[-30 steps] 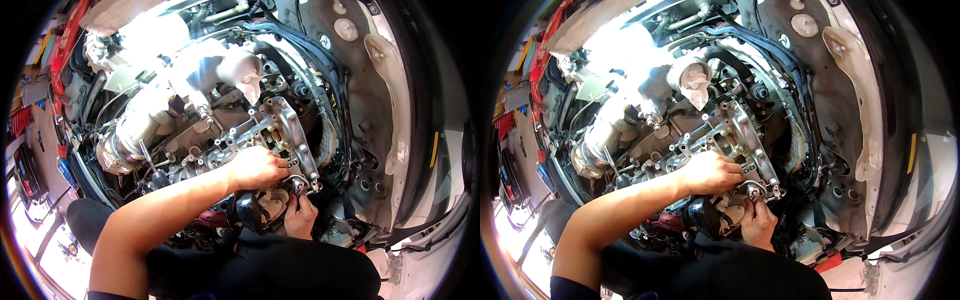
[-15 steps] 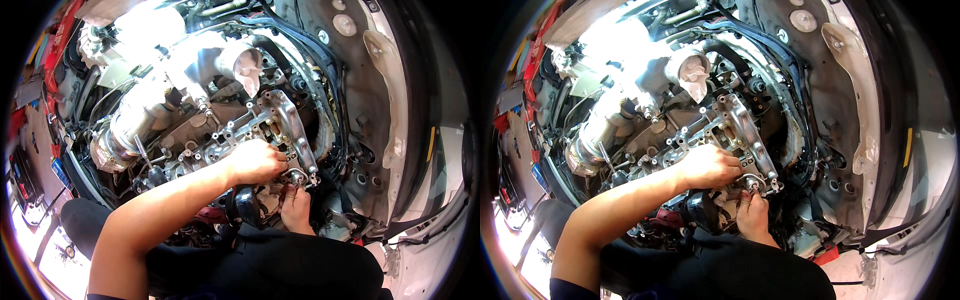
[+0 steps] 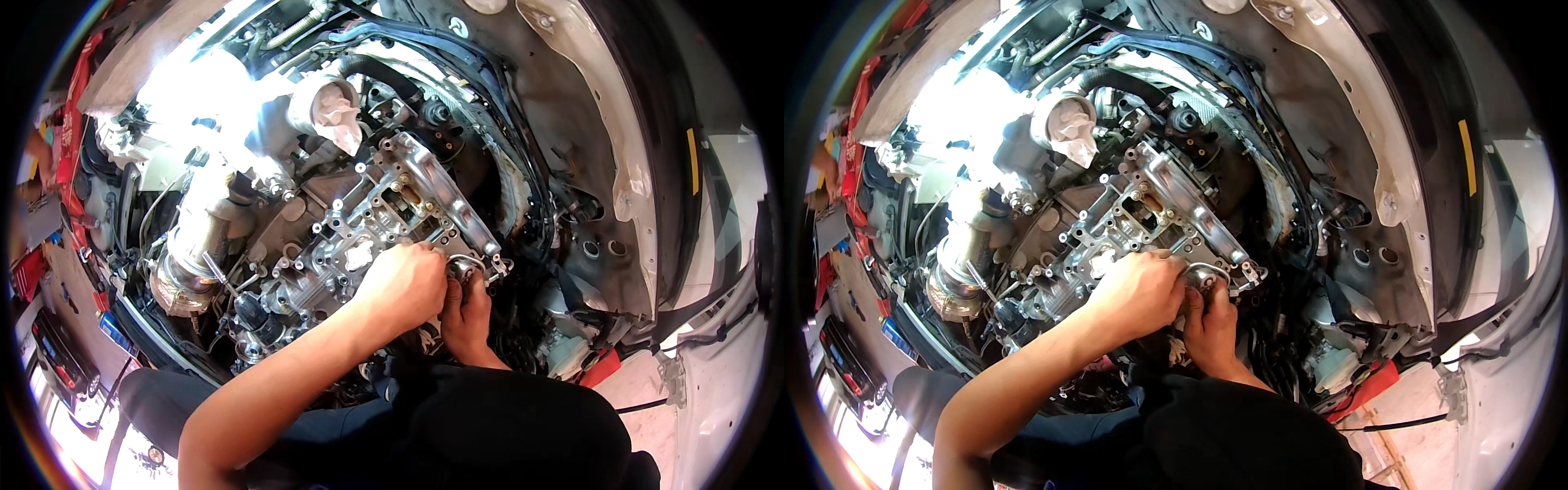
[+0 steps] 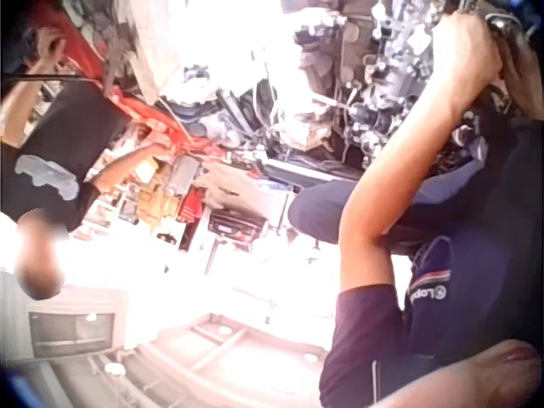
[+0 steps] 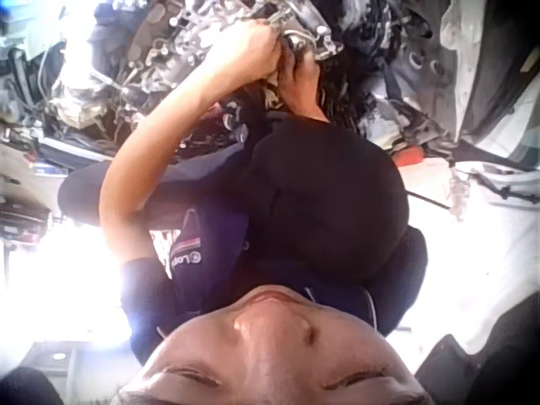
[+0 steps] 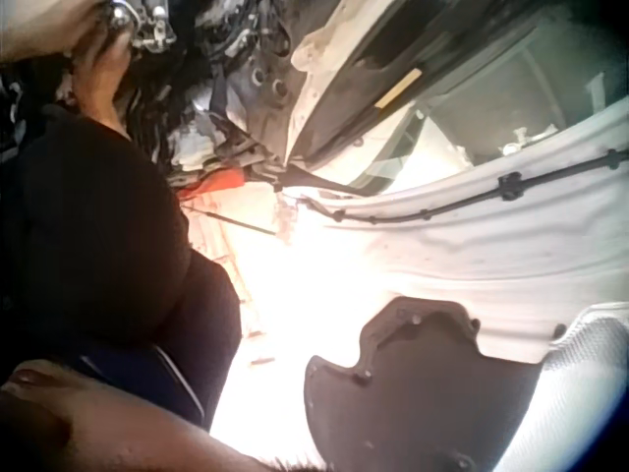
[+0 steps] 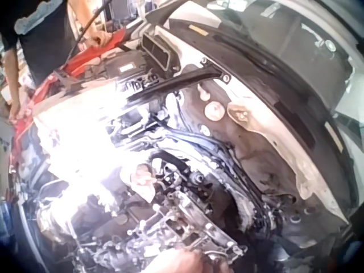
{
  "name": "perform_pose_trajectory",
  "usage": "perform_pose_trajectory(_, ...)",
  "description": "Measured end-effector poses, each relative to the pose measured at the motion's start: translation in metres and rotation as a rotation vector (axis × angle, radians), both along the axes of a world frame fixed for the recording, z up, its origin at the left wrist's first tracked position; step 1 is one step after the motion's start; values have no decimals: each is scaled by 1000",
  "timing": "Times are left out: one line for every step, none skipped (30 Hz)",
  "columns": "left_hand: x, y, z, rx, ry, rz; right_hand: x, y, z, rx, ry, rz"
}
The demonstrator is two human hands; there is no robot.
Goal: The person disassembles components of a car engine using a socket wrench and by hand, including removing a metal housing and individual bolts.
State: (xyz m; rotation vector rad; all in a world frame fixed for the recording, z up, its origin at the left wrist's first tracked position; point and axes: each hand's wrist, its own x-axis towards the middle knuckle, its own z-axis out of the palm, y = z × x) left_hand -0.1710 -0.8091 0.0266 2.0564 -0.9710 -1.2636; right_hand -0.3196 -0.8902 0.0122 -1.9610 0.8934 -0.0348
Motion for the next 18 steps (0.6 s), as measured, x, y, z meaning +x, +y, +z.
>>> perform_pose_trajectory(-3, 2, -2, 17, -8, 30, -5, -1, -2, 6, -6, 10)
perform_pose_trajectory(-5, 3, 1, 9, -22, 67, -10, -2, -5, 11, -11, 18)
perform_pose_trajectory(-8, 3, 3, 9, -20, 61, -18, -3, -7, 11, -9, 12)
perform_pose_trajectory(-11, 2, 5, 30, -19, 118, -27, -3, -9, 46, -29, -15)
perform_pose_trajectory(-13, 1, 6, 51, -20, 176, -35, -3, -9, 82, -52, -40)
perform_pose_trajectory(-14, 1, 4, 46, -52, 152, -42, -4, -9, 103, -47, -38)
perform_pose_trajectory(-14, 1, 4, 46, -52, 146, -45, -5, -10, 103, -48, -43)
perform_pose_trajectory(-14, 2, 3, 15, -87, 142, -46, -7, -9, 90, -44, -3)
perform_pose_trajectory(-13, 2, 2, -17, -121, 137, -46, -8, -8, 76, -40, 37)
perform_pose_trajectory(-14, 2, 0, -4, -148, 101, -43, -9, -8, 66, -20, 33)
perform_pose_trajectory(-17, 3, -4, -6, -142, 93, -38, -10, -6, 64, -14, 26)
perform_pose_trajectory(-18, 4, -6, -18, -196, 79, -31, -10, -3, 83, -1, 35)
perform_pose_trajectory(-19, 5, -8, -31, -250, 65, -24, -10, 0, 101, 12, 45)
perform_pose_trajectory(-16, 4, -5, -6, -221, 70, -16, -10, 2, 112, 9, 46)
perform_pose_trajectory(-14, 5, -3, -8, -222, 67, -14, -9, 2, 110, 7, 43)
perform_pose_trajectory(-11, 6, 1, -9, -190, 189, -12, -7, 3, 80, 14, 66)
perform_pose_trajectory(-6, 7, 5, -12, -162, 311, -8, -6, 3, 49, 16, 91)
perform_pose_trajectory(2, 7, 10, 72, -89, 296, -6, -5, 5, 51, 22, 76)
